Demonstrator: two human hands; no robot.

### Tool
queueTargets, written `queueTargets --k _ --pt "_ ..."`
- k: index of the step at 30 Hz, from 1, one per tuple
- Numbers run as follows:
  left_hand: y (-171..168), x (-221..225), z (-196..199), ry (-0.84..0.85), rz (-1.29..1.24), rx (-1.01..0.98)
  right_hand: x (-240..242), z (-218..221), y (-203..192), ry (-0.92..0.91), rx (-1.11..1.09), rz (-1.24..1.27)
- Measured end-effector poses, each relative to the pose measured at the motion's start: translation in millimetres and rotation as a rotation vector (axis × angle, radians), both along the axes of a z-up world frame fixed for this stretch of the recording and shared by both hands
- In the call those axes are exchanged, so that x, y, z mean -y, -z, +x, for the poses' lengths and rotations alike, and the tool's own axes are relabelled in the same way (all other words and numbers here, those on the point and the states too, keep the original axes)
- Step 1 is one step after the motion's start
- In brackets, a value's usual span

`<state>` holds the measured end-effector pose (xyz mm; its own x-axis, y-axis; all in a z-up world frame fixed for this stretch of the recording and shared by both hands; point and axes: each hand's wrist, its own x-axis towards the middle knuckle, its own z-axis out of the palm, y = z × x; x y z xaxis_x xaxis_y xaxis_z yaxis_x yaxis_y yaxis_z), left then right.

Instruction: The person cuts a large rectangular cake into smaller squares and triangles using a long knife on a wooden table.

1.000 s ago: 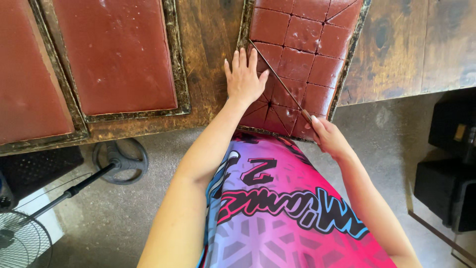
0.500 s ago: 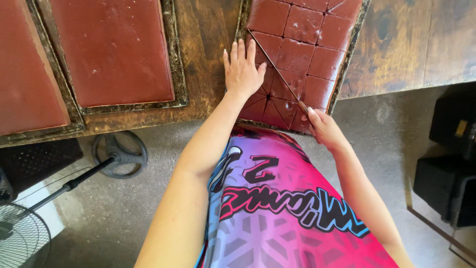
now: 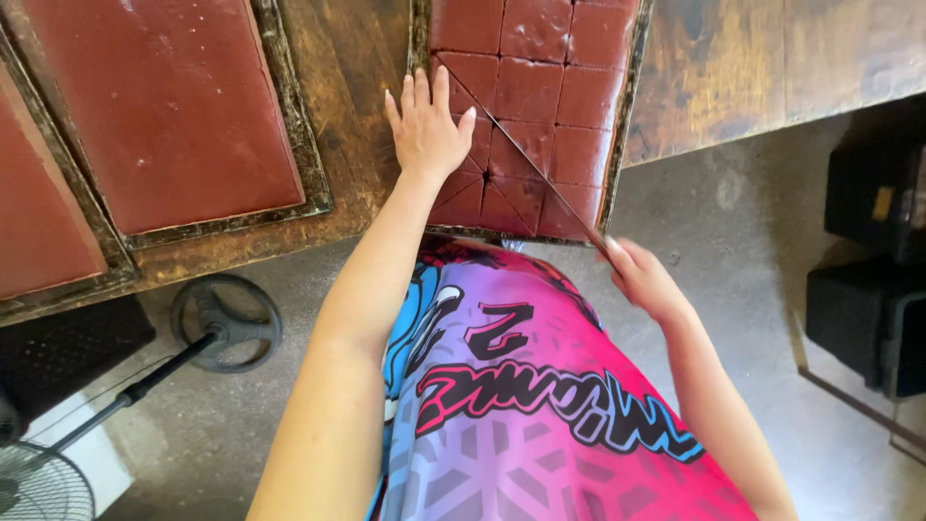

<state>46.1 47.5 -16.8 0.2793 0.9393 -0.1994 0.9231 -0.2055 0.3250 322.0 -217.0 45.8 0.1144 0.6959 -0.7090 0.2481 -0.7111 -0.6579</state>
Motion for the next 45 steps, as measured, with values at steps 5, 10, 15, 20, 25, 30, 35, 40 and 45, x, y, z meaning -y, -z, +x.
queueTargets --k 5,10,15,20,25,30,35,40,45 --pt "18 3 -3 0.013 0.069 0.000 25 11 -16 0.084 -0.094 -0.153" --pt "5 2 -1 0.035 0.076 0.034 34 12 -3 0.090 -0.102 -0.111" --pt "-39 44 21 0.381 0.214 0.291 70 28 -25 0.061 -0.033 -0.154" --pt "-34 132 99 1.060 0.279 0.431 25 11 29 0.057 -0.100 -0.018" --pt "2 139 107 0.996 0.337 0.392 119 49 -11 0.071 -0.050 -0.131" --pt "7 147 109 0.960 0.400 0.353 100 41 -8 0.060 -0.043 -0.135" --pt "5 150 106 0.929 0.414 0.370 43 11 18 0.031 -0.015 -0.064" --pt "5 144 107 0.956 0.367 0.348 161 72 1 0.020 -0.025 -0.145" --pt "4 144 107 0.999 0.339 0.333 252 115 -17 0.082 -0.055 -0.234"
